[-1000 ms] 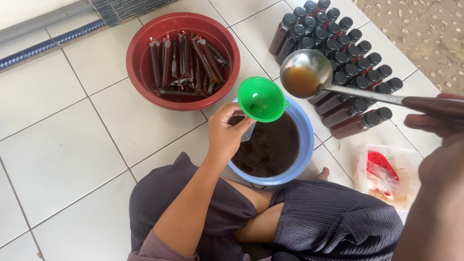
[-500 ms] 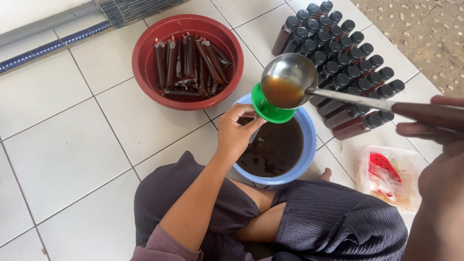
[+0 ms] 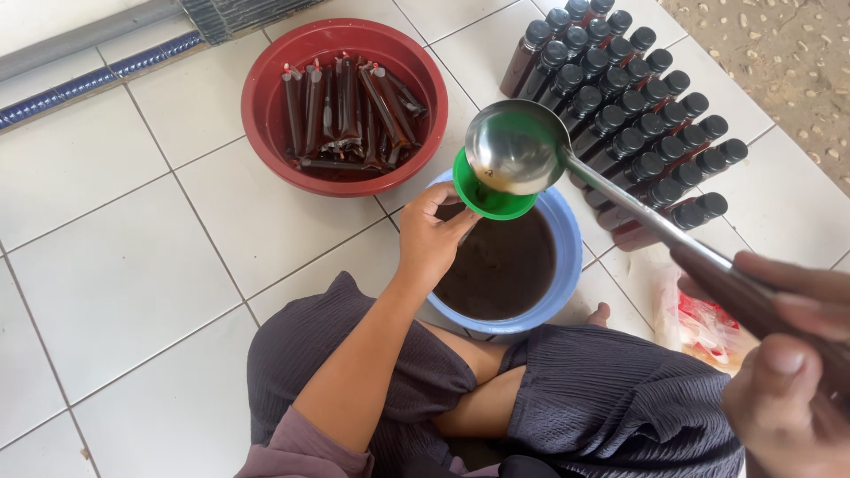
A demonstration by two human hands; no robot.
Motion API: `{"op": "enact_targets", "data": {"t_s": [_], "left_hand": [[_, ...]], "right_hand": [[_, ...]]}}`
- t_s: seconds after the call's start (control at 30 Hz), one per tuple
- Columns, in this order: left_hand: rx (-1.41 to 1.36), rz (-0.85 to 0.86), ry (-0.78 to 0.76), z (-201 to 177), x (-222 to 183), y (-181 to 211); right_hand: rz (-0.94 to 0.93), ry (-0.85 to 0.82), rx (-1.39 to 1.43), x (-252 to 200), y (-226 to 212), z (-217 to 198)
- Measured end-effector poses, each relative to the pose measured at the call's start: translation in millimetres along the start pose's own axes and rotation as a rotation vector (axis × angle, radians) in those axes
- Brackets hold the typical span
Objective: The person fills long plastic tubes with a dark liquid from a bucket using a funnel and a ladle, then ties off each tube with a rubber band and places it into a red basin.
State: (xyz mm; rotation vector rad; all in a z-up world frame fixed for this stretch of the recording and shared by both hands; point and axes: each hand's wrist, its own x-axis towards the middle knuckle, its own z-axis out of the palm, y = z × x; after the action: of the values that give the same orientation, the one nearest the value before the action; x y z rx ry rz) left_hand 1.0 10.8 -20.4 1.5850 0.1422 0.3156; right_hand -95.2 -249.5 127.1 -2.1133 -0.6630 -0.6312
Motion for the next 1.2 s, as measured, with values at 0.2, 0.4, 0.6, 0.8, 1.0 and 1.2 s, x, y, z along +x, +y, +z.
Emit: {"op": "enact_targets", "data": {"t_s": [0.2,0.4,0.6,0.8,1.0,1.2], "left_hand": [[-0.04,0.081,0.005,0.6,2.9,-11.2],[-0.049,0.033,0.015,-1.5,1.5,3.9],[-0.04,0.006,0.037,-2.1,2.2,2.7],[0.005,0.135,0.054,-3.9,5.6,-6.8],[-0.038,0.13,0.053,-6.8,2.2,5.9],[-0.059,0.157,0.065,-6.3,5.0,-0.7]], "right_hand": [[-0.085,-0.342,-0.149,-24.4,17.6,-46.1],[0.127,-0.389,-0.009,-26.8,-15.6,-21.1],[0.793,0.097,0.426,-78.8,-17.7,-27.0],[-0.156,0.233,0.035,-54.3,70.9,57.0],[0.16,0.059,-0.096,-89.7,91.1,97.7],[0.28,0.014,-0.058,-93.1,86.7,117.4]]}}
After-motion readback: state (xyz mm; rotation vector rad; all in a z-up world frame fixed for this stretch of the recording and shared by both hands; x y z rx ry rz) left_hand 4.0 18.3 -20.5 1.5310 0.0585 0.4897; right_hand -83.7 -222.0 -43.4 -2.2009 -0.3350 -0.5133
